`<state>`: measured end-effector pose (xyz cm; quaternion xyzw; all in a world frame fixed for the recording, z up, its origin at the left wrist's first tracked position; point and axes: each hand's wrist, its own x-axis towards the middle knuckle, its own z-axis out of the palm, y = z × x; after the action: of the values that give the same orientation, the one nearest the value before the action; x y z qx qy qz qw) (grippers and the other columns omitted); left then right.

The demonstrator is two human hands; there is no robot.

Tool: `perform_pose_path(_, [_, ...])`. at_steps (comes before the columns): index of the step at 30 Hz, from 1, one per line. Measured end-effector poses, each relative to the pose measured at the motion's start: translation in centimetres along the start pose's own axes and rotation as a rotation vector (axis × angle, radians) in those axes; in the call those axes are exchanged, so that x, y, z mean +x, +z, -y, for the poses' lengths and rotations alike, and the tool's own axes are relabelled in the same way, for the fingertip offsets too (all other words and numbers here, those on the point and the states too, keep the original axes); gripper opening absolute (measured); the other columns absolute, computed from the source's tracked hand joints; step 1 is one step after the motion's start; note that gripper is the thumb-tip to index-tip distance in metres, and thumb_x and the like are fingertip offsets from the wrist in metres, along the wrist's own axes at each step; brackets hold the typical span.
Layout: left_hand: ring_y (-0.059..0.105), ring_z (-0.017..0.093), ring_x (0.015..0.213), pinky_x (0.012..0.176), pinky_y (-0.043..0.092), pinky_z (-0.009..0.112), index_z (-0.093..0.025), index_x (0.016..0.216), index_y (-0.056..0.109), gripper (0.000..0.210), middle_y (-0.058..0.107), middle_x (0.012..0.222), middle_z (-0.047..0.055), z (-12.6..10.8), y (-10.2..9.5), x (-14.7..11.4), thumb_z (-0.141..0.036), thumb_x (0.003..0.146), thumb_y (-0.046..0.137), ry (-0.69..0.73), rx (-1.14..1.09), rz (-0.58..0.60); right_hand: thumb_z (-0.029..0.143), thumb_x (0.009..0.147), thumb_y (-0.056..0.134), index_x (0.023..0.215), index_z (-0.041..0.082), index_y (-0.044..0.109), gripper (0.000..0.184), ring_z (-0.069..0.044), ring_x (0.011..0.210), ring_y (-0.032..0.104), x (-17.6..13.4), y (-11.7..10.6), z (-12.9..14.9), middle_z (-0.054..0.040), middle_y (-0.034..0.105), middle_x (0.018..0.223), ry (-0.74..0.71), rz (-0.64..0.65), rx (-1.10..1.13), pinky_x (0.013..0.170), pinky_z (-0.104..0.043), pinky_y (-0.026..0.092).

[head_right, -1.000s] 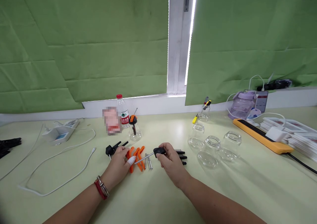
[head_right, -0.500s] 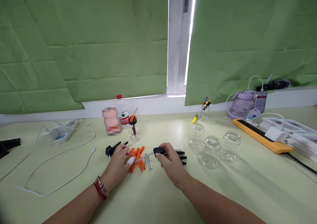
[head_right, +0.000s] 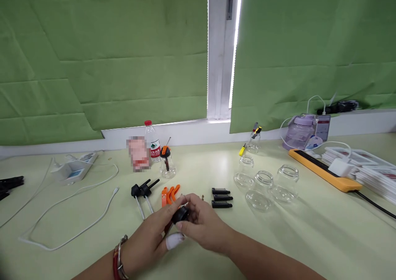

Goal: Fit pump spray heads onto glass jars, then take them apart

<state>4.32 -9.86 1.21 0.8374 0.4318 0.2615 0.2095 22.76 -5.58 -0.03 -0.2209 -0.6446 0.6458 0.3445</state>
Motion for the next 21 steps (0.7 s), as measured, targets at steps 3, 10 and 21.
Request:
perform_pose_path(3, [0.054, 0.023, 0.109, 0.09, 0.045, 0.035, -0.027, 0.141, 0.027, 0.06, 0.052, 0.127, 0.012, -0.4, -0.1, -0.2, -0.029, 0.085, 0.05, 0.043, -0.015, 0.02, 0.027, 0.079, 0.062, 0.106, 0.02, 0.048, 0.032, -0.016, 0.091, 0.051, -0.3, 0.7, 0.1, -0.0048, 0.054, 0.099, -0.043, 0.103, 0.016, 0.078, -0.029, 0.042])
perform_pose_path(10, [0.061, 0.02, 0.087, 0.076, 0.048, 0.031, -0.022, 0.116, 0.052, 0.041, 0.064, 0.105, 0.008, 2.5, -3.7, 0.3, -0.043, 0.081, 0.052, -0.197, 0.237, -0.408, 0.034, 0.084, 0.058, 0.124, 0.025, 0.037, 0.046, -0.011, 0.075, 0.047, -0.3, -0.1, -0.6, -0.0028, 0.051, 0.096, 0.015, 0.05, -0.064, 0.071, -0.027, 0.041])
perform_pose_path(21, [0.062, 0.034, 0.08, 0.054, 0.042, 0.035, -0.017, 0.098, 0.053, 0.047, 0.066, 0.089, 0.016, 10.7, -9.9, -0.8, -0.055, 0.083, 0.03, -1.074, 0.596, -0.281, 0.032, 0.084, 0.057, 0.117, 0.024, 0.044, 0.037, -0.009, 0.068, 0.043, -0.4, -0.4, -0.8, -0.0014, 0.052, 0.092, 0.076, 0.103, -0.215, 0.064, -0.024, 0.04])
